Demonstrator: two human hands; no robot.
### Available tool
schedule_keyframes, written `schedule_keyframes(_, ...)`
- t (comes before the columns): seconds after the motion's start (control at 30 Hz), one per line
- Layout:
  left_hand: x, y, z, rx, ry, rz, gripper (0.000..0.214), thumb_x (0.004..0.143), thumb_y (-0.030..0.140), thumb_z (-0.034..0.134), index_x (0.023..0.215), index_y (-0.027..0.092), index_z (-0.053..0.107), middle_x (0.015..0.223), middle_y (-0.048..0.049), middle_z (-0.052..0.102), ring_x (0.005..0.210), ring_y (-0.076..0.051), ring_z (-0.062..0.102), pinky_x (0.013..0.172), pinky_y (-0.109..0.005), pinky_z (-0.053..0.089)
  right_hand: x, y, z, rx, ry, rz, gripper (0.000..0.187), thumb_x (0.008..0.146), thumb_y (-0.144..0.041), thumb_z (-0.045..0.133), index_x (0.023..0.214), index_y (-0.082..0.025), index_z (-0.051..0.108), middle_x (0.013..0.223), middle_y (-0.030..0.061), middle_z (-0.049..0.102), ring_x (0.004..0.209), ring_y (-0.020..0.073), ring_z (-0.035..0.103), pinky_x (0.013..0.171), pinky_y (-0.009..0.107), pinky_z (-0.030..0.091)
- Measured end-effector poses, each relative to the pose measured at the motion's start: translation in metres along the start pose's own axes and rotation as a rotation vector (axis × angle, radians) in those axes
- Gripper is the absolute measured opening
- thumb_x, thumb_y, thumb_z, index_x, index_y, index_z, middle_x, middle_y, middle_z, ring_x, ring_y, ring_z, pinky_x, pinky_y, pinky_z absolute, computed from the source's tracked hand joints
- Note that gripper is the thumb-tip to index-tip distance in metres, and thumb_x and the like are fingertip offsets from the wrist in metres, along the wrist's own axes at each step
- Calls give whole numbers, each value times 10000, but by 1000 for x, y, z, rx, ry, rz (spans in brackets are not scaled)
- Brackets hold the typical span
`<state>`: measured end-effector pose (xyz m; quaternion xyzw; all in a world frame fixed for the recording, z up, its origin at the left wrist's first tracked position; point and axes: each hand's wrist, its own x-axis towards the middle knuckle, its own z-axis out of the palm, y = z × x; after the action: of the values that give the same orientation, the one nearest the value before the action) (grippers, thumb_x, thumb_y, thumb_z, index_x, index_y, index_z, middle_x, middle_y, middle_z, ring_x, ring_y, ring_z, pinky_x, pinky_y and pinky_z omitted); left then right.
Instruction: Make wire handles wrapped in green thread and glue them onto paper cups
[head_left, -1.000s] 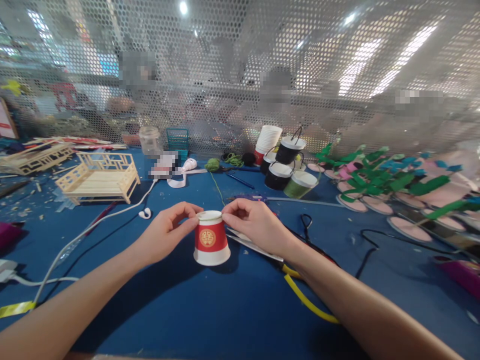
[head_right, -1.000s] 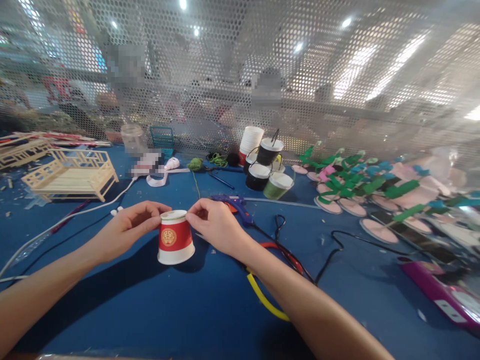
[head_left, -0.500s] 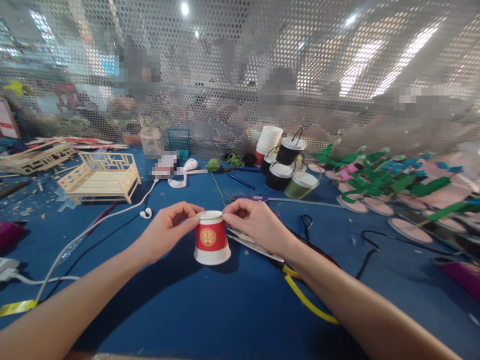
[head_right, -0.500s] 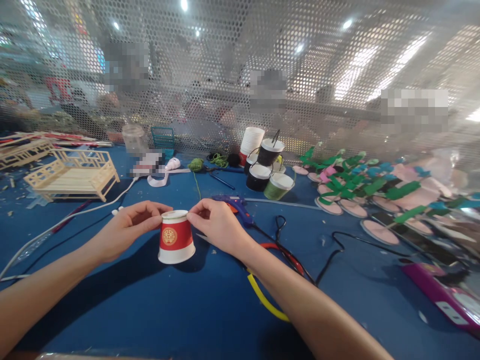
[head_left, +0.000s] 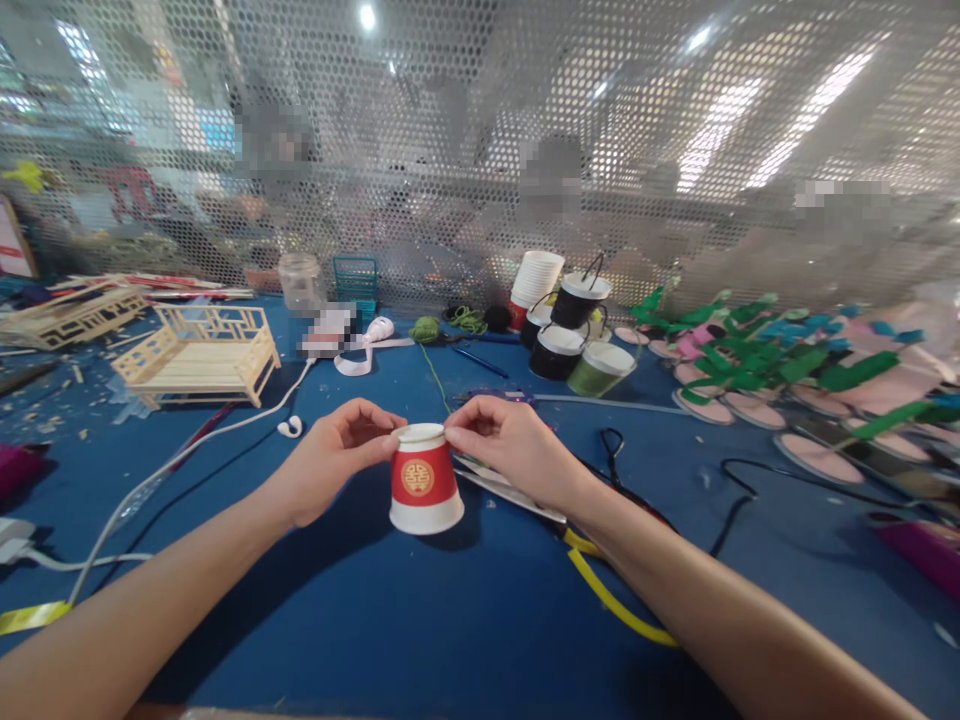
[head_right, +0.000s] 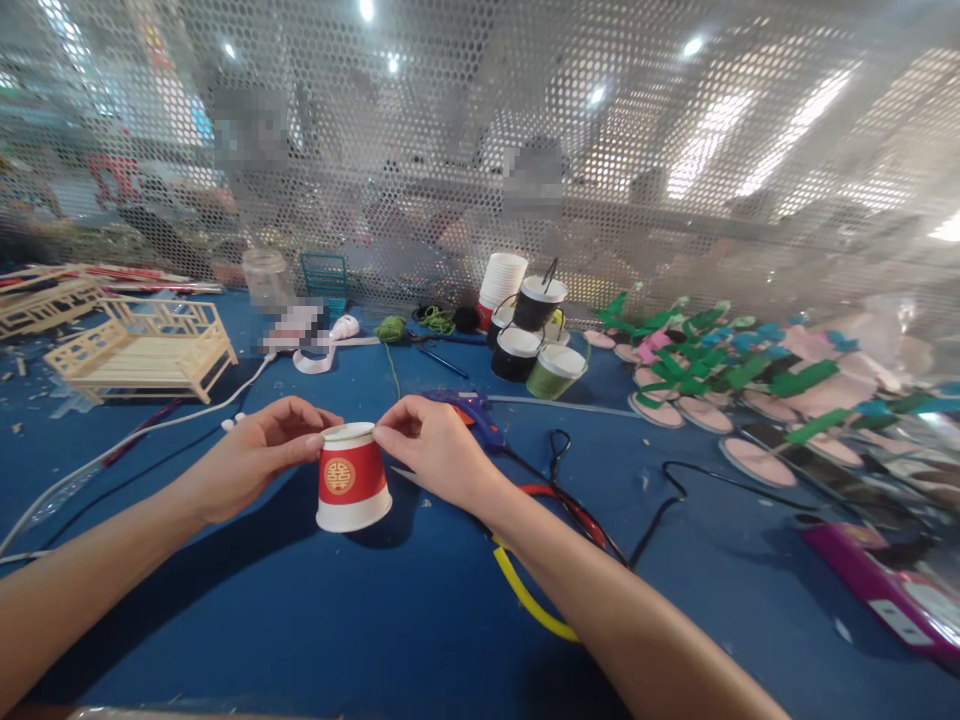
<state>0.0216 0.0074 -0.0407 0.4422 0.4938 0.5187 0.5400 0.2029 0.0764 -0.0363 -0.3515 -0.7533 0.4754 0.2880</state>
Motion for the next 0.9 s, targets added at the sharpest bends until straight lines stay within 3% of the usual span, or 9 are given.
schedule_keyframes(0.13,1,0,-2,-69,-27,-86,226,618,211,683,809,167,570,861,-8,628,804,-125,560,758,-262,407,-1,-1,1,145,-33,44,139,684,-224,583,805,-160,554,755,5,597,679,104,568,654,247,463)
schedule_keyframes(0.3,2,-3,-4,-201,-125,-201,370,590,218,708,936,130,609,976,-81,641,911,-179,561,851,-289,380,-3,-6,-2,256,-96,74,169,678,-229,600,829,-153,594,781,14,619,718,105,570,685,247,454)
schedule_keyframes(0.43,2,-5,-5,-271,-232,-198,456,560,258,729,973,102,612,1003,-118,638,939,-212,558,864,-310,373,-6,-11,-5,327,-129,95,123,659,-227,623,758,-156,605,725,-5,616,685,93,561,666,235,446)
schedule_keyframes(0.67,1,-7,-5,-370,-354,-238,392,561,268,732,903,120,610,882,-70,658,811,-158,590,757,-264,421,-9,-16,-3,398,-147,122,96,633,-210,651,703,-158,611,668,-23,597,629,77,538,638,224,429)
schedule_keyframes(0.9,-2,-10,-4,-456,-467,-235,371,616,251,697,936,105,580,896,-73,645,802,-144,595,723,-232,438,-9,-14,-4,531,-256,137,103,629,-210,665,710,-156,629,661,-19,605,639,76,537,627,217,414)
